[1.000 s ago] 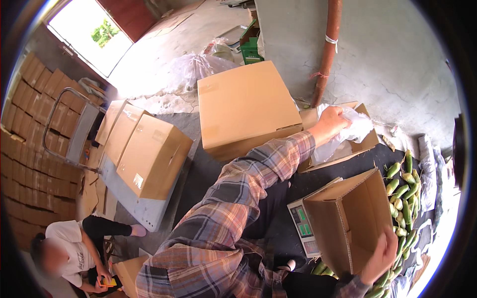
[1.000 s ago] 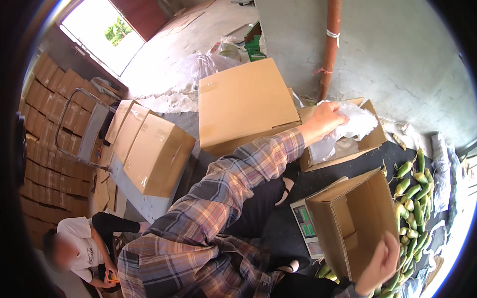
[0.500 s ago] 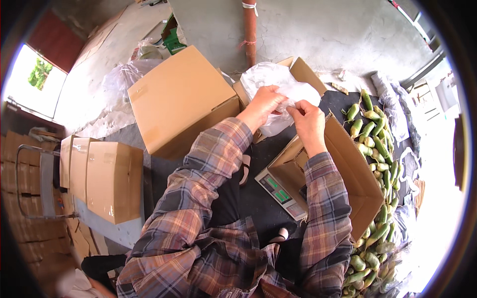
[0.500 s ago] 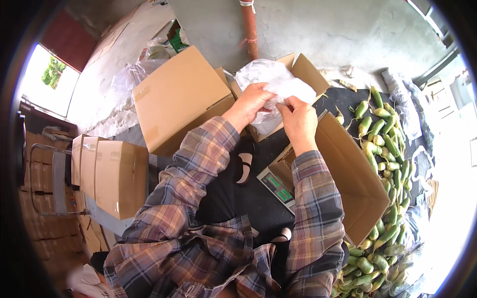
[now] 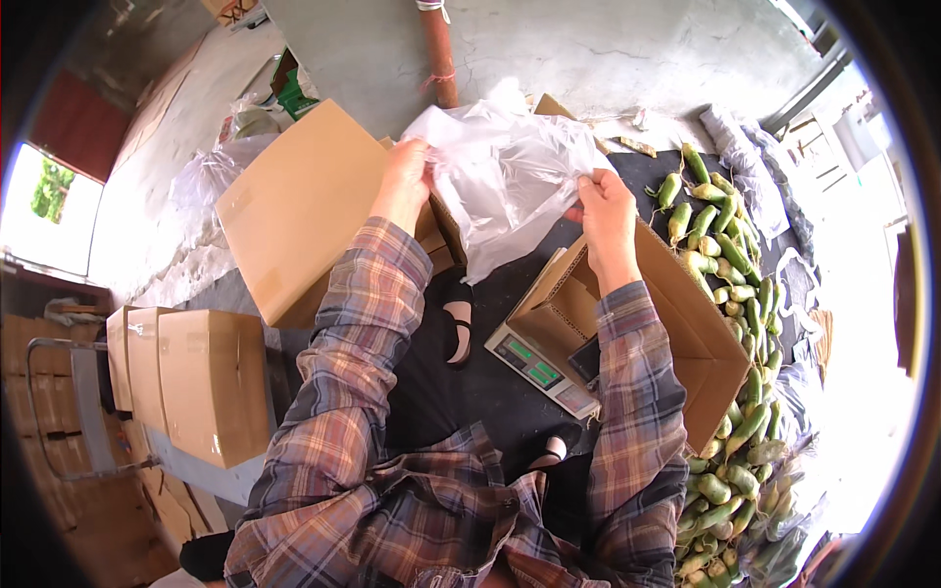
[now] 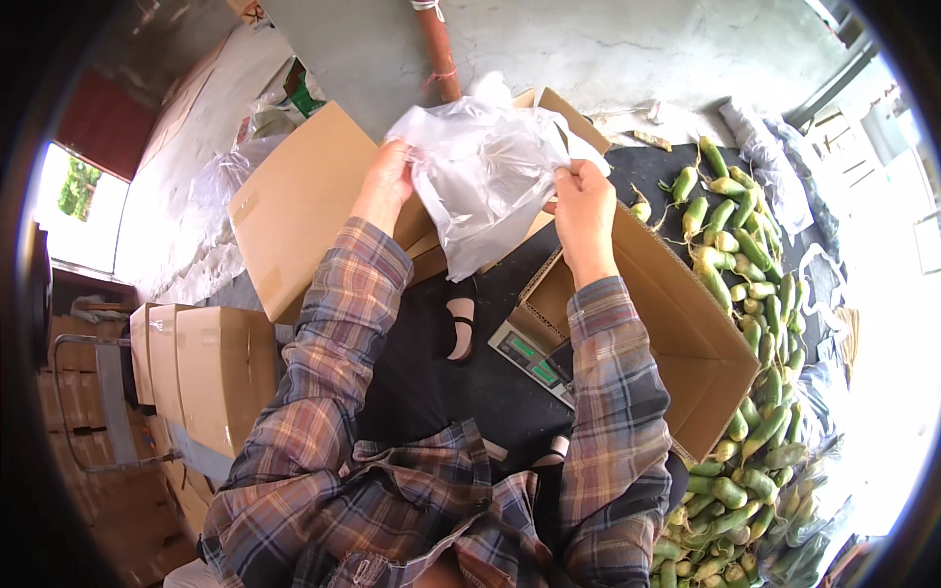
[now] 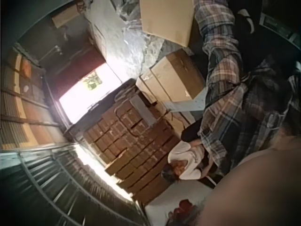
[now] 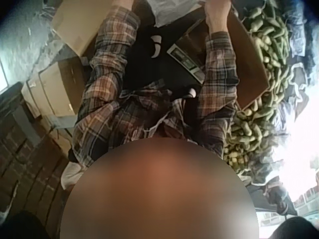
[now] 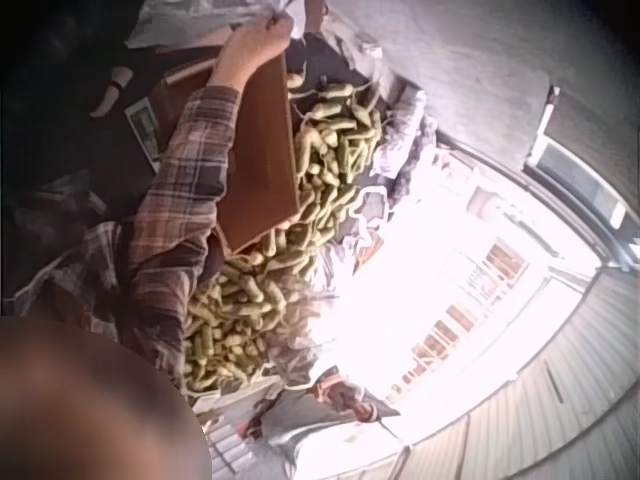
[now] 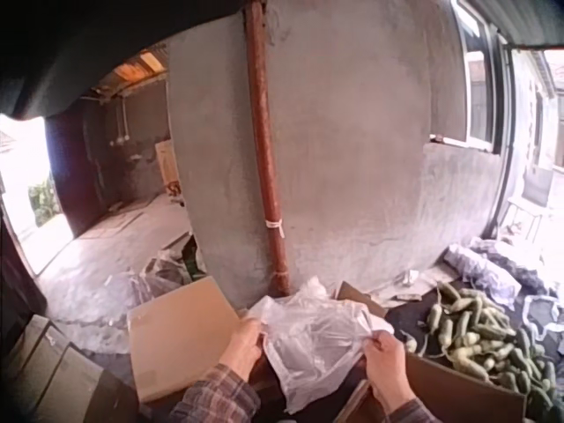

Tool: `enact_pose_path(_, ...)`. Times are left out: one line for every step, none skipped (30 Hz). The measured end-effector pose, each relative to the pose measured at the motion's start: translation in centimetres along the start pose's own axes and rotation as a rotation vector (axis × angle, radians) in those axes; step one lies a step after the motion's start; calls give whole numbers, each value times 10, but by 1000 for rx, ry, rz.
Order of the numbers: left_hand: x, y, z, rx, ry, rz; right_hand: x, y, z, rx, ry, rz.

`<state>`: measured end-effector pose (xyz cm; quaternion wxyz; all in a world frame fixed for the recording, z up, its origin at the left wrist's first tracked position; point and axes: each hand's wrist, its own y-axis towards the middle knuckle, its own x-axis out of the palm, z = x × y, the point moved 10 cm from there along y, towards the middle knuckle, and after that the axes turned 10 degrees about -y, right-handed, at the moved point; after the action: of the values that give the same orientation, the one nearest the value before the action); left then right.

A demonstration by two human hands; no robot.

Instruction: Picking up radishes from a large pile on the floor and packing them into plastic bags and then into cardboard boxes, using a scale to weigh the bags.

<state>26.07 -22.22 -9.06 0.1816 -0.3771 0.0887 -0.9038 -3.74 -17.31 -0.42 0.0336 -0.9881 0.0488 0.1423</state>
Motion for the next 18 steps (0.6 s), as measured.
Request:
enact_pose_path(-3, 5, 10, 72, -60, -13, 1, 0, 3, 52, 233, -12)
enact_pose_path(-8, 9, 12, 77, -58, -14, 6, 0, 2, 72, 349, -66)
enact_pose_path(-6, 3, 25, 236, 234, 57, -1, 1, 4, 73, 343, -54)
enact_pose_path(0, -7, 39, 398, 527, 129, -2, 2, 6, 91, 407, -75)
enact_pose_path(7, -12, 33, 393, 524, 123, -2, 2, 7, 109, 473, -98)
enact_pose_path(42, -40, 49, 707, 906, 141, -5, 3, 10, 112, 470, -90)
enact_pose_path(81, -73, 53, 1025, 1289, 157, -5, 4, 11, 117, 460, -108)
enact_pose_path(114, -93, 45, 1057, 1281, -3, -11, 4, 13, 121, 443, -113)
enact_pose_path(139, -112, 40, 1092, 1278, -152, -11, 3, 12, 124, 446, -112)
enact_pose_path(153, -122, 32, 1134, 1300, -294, -7, 2, 10, 124, 454, -117)
enact_pose_path(165, -131, 21, 1170, 1317, -441, -3, 2, 8, 125, 461, -121)
enact_pose_path(168, -136, 13, 1172, 1319, -440, 0, 1, 7, 124, 464, -122)
enact_pose_path(174, -137, -10, 1045, 1308, -582, 3, 2, 5, 90, 533, -138)
enact_pose_path(178, -137, -31, 915, 1289, -720, 5, 2, 3, 56, 602, -153)
enact_pose_path(183, -138, -35, 913, 1284, -726, 5, 3, 6, 56, 599, -146)
enact_pose_path(182, -128, -67, 694, 1532, -826, 0, 4, 5, -3, 649, -114)
enact_pose_path(173, -121, -96, 454, 1766, -919, -7, 5, 3, -63, 698, -81)
enact_pose_path(170, -124, -94, 761, 1811, -919, -3, 1, -6, -69, 710, -126)
